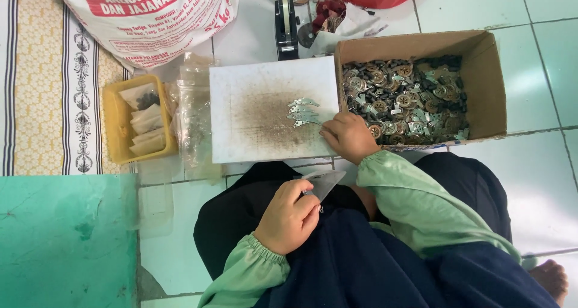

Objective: The person picks up metal components from a box, places them in a plastic bag, and then seals the bag; they also stack other metal components together.

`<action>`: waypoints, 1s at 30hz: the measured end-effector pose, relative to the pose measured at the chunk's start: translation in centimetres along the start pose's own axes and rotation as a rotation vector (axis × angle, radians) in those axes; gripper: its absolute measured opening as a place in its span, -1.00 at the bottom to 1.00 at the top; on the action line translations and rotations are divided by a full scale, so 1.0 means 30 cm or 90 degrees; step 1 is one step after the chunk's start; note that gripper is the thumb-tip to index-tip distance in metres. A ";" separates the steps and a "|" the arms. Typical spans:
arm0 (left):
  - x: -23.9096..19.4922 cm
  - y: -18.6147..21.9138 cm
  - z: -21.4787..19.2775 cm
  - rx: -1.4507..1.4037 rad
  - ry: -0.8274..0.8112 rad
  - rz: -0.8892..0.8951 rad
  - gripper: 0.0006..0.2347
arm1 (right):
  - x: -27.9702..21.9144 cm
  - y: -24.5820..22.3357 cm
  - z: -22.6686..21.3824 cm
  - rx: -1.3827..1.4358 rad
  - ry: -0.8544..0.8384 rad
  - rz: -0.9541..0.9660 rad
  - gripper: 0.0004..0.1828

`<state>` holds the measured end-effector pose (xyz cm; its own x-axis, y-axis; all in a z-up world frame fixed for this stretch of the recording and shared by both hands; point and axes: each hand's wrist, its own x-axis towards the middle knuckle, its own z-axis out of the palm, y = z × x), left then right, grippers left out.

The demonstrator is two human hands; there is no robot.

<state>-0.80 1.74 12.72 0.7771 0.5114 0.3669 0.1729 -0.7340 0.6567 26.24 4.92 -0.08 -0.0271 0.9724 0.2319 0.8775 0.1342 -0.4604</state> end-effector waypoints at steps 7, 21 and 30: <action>-0.002 0.048 -0.028 0.031 -0.006 0.000 -0.95 | 0.086 -0.041 0.115 -0.111 0.097 0.085 -0.79; -0.053 0.051 0.026 0.152 0.052 0.013 -0.96 | -0.154 -0.412 -0.589 0.201 0.156 -0.129 -0.80; -0.044 0.102 0.079 0.151 0.088 0.062 -0.96 | -0.158 -0.392 -0.509 0.366 0.099 -0.164 -0.86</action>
<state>0.14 -2.25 12.70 0.7100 0.4780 0.5171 0.2510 -0.8579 0.4484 23.36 -4.19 17.30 -0.0948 0.8619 0.4981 0.4546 0.4826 -0.7486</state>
